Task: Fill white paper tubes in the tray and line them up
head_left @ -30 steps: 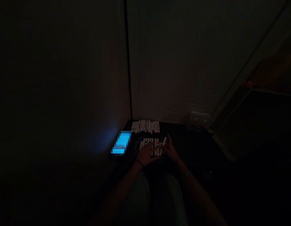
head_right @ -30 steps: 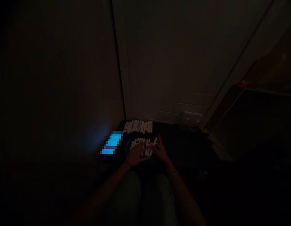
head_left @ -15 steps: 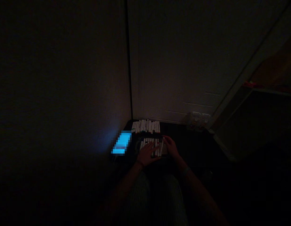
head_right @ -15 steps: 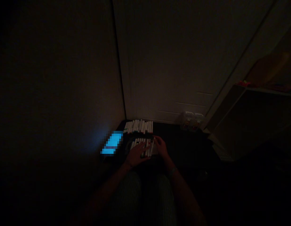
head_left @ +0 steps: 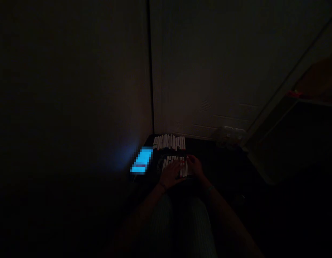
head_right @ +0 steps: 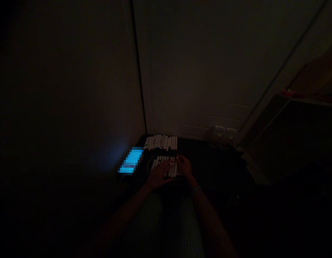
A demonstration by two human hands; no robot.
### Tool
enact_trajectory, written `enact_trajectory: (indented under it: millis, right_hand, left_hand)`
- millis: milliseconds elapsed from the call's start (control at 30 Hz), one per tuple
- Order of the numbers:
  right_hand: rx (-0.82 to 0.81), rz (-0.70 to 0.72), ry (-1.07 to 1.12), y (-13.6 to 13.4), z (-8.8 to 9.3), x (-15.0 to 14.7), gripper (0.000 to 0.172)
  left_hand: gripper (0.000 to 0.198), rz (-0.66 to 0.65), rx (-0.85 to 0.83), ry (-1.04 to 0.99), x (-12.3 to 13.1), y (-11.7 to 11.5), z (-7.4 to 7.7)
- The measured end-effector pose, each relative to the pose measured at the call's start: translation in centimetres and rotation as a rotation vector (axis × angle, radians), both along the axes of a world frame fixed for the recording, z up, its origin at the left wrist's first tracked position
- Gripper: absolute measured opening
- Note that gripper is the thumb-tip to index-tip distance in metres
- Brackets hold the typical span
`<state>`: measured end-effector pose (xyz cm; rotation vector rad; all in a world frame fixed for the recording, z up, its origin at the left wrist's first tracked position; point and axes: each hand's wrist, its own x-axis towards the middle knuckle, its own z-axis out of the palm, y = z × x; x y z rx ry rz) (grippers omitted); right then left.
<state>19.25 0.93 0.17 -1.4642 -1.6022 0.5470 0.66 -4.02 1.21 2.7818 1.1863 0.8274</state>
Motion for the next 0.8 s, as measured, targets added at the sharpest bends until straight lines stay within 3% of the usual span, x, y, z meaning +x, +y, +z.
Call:
enact_trajectory:
  millis: [167,800]
  right_hand:
    - [0.018,-0.028,-0.092,-0.43,0.26,-0.1,0.032]
    - [0.066,-0.056,-0.388,-1.09,0.32,-0.05,0.036]
  left_hand:
    - [0.042,-0.083,0.007,0.079,0.0,0.13,-0.26]
    - [0.032,-0.132,0.018,0.112,-0.1,0.34,-0.95]
